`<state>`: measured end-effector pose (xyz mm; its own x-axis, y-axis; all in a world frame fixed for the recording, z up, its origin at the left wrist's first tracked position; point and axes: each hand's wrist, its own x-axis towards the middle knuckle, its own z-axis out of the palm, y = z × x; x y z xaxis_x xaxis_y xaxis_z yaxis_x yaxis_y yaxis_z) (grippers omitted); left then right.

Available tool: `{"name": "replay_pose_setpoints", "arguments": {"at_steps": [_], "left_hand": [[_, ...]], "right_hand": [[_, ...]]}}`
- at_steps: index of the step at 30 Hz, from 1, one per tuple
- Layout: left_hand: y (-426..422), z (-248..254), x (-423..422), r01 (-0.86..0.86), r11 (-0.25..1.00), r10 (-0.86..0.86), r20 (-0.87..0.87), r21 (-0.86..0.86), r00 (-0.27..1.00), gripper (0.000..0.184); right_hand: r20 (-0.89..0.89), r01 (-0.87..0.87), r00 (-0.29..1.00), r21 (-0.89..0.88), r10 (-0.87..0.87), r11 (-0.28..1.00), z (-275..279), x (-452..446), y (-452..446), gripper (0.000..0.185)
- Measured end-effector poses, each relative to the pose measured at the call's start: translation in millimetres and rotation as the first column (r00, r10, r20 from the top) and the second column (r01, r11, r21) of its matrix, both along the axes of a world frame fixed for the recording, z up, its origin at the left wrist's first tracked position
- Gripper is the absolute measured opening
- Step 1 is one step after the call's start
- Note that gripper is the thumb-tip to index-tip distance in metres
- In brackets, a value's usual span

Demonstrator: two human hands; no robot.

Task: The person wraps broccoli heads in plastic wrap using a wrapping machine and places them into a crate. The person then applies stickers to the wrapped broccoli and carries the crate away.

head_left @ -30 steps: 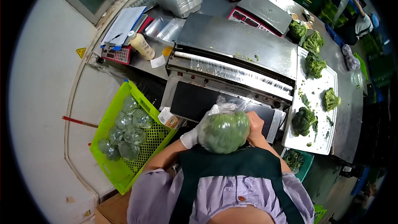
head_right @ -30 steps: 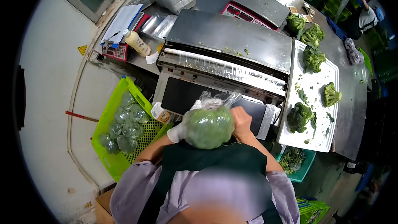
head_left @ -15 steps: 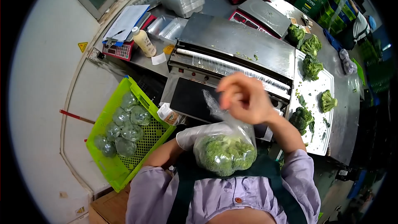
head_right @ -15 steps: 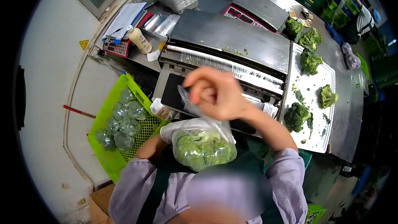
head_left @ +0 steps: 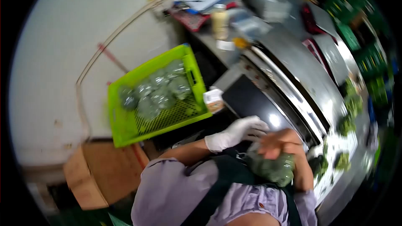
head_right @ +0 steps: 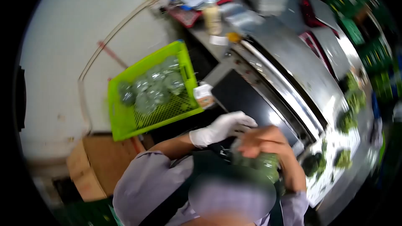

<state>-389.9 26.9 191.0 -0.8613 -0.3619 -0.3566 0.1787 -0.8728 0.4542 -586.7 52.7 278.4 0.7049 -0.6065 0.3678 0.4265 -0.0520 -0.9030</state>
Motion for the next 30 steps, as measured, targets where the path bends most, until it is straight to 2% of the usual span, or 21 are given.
{"name": "replay_pose_setpoints", "arguments": {"at_steps": [1, 2, 3, 5, 6, 7, 9, 10, 12, 13, 15, 16, 17, 19, 20, 21, 23, 25, 27, 28, 30], "left_hand": [[1.5, 20.6, 0.6, 0.04, 0.996, -0.033, 0.081, -0.08, 0.996, 0.047], [3.8, 39.8, 8.8, 0.091, 0.971, -0.082, 0.049, -0.223, 0.995, 0.052], [6.6, 37.7, 10.3, 0.111, 0.942, -0.114, 0.009, -0.318, 0.993, 0.06], [14.4, 11.9, 4.2, 0.089, 0.824, -0.177, -0.105, -0.559, 0.979, 0.085], [9.7, 1.4, -4.1, 0.102, 0.843, -0.189, -0.113, -0.528, 0.976, 0.088], [5.1, -3.6, -7.4, 0.116, 0.861, -0.202, -0.125, -0.495, 0.971, 0.091], [-1.1, 33.2, 8.0, 0.113, 0.947, -0.079, 0.121, -0.302, 0.989, 0.07], [-4.5, 31.0, 15.3, -0.003, 0.977, 0.004, 0.002, -0.213, 1.0, 0.064], [-9.2, 30.9, 32.2, -0.241, 0.97, 0.232, -0.144, -0.042, 0.962, 0.052], [-12.4, 28.3, 46.1, -0.291, 0.957, 0.283, -0.186, -0.014, 0.941, 0.056], [-17.7, 25.2, 80.4, -0.505, 0.839, 0.481, -0.157, -0.2, 0.862, 0.062], [-17.6, 24.1, 106.4, -0.58, 0.777, 0.564, -0.139, -0.247, 0.814, 0.061], [-16.8, 23.1, 135.5, -0.646, 0.705, 0.642, -0.125, -0.293, 0.757, 0.061], [-17.9, 19.9, 191.3, -0.811, 0.431, 0.863, -0.081, -0.396, 0.499, 0.063], [-10.0, 27.2, 224.9, -0.829, 0.378, 0.922, 0.087, -0.413, 0.377, 0.06], [-9.3, -8.6, 267.7, -0.808, 0.216, 0.976, 0.146, -0.548, 0.161, 0.058], [-3.9, -14.8, 325.9, -0.647, 0.038, 0.97, 0.185, -0.761, -0.16, 0.062], [2.4, -82.7, 407.3, -0.416, -0.015, 0.892, 0.175, -0.909, -0.416, 0.076], [9.1, -107.5, 446.0, -0.305, 0.048, 0.783, 0.225, -0.951, -0.58, 0.087], [12.6, -118.0, 461.1, -0.248, 0.15, 0.735, 0.276, -0.957, -0.62, 0.091], [14.0, -137.2, 479.9, -0.216, 0.188, 0.729, 0.284, -0.958, -0.624, 0.091]], "right_hand": [[0.087, 0.064, 0.994, -0.025, -0.061, 0.998, -23.8, -12.1, 0.0, 0.058], [0.201, 0.238, 0.942, 0.169, -0.27, 0.956, -40.0, -13.0, 12.1, 0.061], [0.251, 0.38, 0.836, 0.375, -0.487, 0.845, -53.5, -12.9, 26.0, 0.064], [0.184, 0.412, 0.68, 0.705, -0.71, 0.577, -72.7, -10.3, 36.3, 0.066], [0.147, 0.384, 0.642, 0.788, -0.753, 0.482, -78.2, -7.8, 37.4, 0.065], [0.15, 0.37, 0.639, 0.8, -0.755, 0.472, -95.0, -12.9, 35.5, 0.063], [0.188, 0.333, 0.656, 0.797, -0.731, 0.504, -98.2, -1.8, 18.7, 0.06], [0.222, 0.306, 0.715, 0.754, -0.663, 0.582, -89.2, 8.3, 4.0, 0.057], [0.015, 0.447, 0.723, 0.752, -0.691, 0.484, -68.7, 33.5, -18.2, 0.053], [-0.09, 0.52, 0.731, 0.715, -0.677, 0.466, -55.2, 52.8, -32.2, 0.053], [-0.208, 0.646, 0.71, 0.572, -0.673, 0.505, -47.1, 85.6, -57.8, 0.053], [-0.233, 0.656, 0.73, 0.504, -0.643, 0.562, -67.1, 82.4, -66.3, 0.054], [-0.359, 0.755, 0.655, 0.278, -0.665, 0.594, -58.1, 92.0, -70.3, 0.046], [-0.487, 0.723, 0.632, 0.092, -0.603, 0.684, -47.6, 96.7, -70.3, 0.037], [-0.504, 0.698, 0.651, 0.104, -0.568, 0.708, -50.5, 95.7, -68.7, 0.031], [-0.577, 0.677, 0.65, 0.142, -0.495, 0.722, -50.6, 95.6, -64.4, 0.028], [-0.636, 0.619, 0.684, 0.246, -0.357, 0.746, -68.7, 92.9, -55.3, 0.023], [-0.698, 0.569, 0.674, 0.283, -0.242, 0.772, -77.8, 95.9, -44.6, 0.02], [-0.74, 0.536, 0.647, 0.269, -0.184, 0.8, -90.9, 98.1, -33.7, 0.02], [-0.762, 0.524, 0.624, 0.246, -0.172, 0.815, -92.1, 99.5, -29.6, 0.02], [-0.802, 0.508, 0.566, 0.158, -0.19, 0.847, -87.9, 108.1, -28.5, 0.018]]}}
